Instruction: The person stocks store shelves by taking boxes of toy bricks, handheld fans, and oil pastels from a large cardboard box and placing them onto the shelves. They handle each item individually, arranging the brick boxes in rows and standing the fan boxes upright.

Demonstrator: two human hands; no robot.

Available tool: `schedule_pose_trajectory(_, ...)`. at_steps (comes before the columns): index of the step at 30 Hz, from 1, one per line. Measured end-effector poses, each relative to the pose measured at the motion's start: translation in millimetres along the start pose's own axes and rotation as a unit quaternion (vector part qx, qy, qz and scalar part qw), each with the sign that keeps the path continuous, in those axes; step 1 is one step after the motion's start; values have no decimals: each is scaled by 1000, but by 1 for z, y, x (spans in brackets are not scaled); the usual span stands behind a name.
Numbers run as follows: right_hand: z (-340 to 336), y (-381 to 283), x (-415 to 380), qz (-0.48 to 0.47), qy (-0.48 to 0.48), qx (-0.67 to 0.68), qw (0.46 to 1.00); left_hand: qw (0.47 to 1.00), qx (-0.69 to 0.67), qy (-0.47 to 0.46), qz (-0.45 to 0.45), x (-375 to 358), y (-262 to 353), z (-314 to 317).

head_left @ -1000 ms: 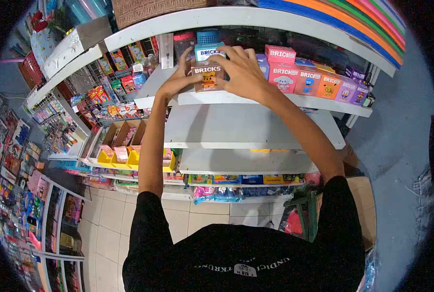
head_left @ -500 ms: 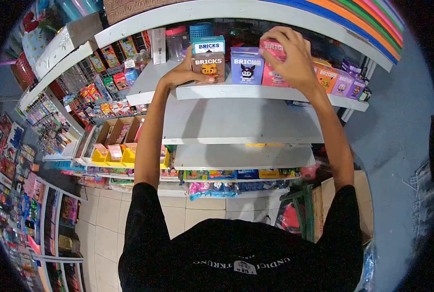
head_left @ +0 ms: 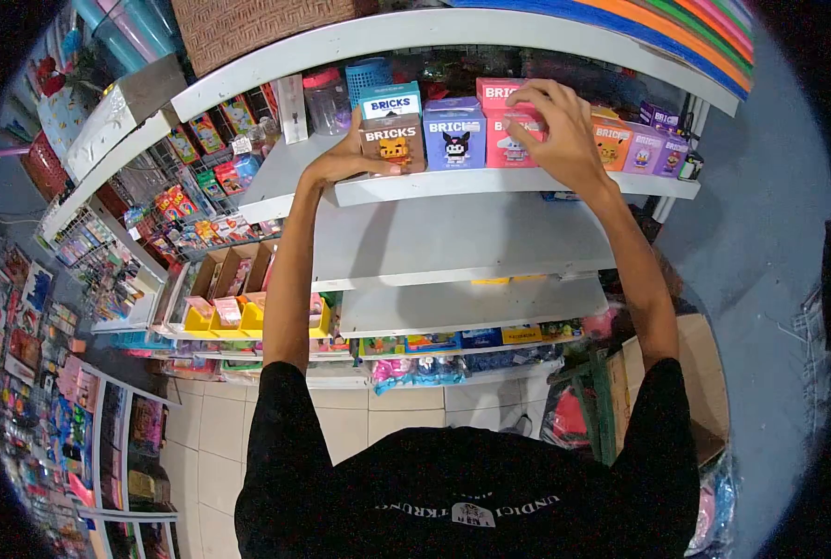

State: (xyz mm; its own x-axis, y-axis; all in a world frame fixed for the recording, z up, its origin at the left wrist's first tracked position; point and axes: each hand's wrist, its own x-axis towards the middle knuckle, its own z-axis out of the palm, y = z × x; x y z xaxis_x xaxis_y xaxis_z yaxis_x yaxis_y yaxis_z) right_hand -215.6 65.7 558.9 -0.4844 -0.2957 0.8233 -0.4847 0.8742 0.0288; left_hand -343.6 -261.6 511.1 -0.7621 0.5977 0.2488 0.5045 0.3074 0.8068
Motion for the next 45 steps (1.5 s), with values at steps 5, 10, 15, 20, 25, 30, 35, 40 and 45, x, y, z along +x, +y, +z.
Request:
schedule_pose_trajectory(5,12,-10,5,-63,-9,5,998,1000,21,-8,15,5,-2,2)
schedule_pose_trajectory(10,30,-19,12,-106,-18,20,994,999,23,28,11,-5,18,11)
schedule_pose_trajectory(15,49,-19,15,-118,-56,10,991,998,28,18,46,-3,18,13)
schedule_pose_trajectory(20,52,-21,13,-89,-91,13,992,998,44,12,43,2,6,9)
schedule_pose_trajectory(25,62,-15,8,-112,-44,41,992,999,27,15,28,0,10,10)
schedule_pose_trajectory(30,58,-19,-1,-108,8,26,994,996,-60,36,56,-11,22,17)
schedule_pose_trajectory(35,31,-34,-30,-88,58,89,990,979,55,143,137,-17,26,18)
schedule_pose_trajectory(40,18,-33,-117,-110,27,104,988,899,248,292,213,-22,22,26)
schedule_pose_trajectory(45,33,-22,-289,34,-108,139,984,840,81,490,219,-58,-115,36)
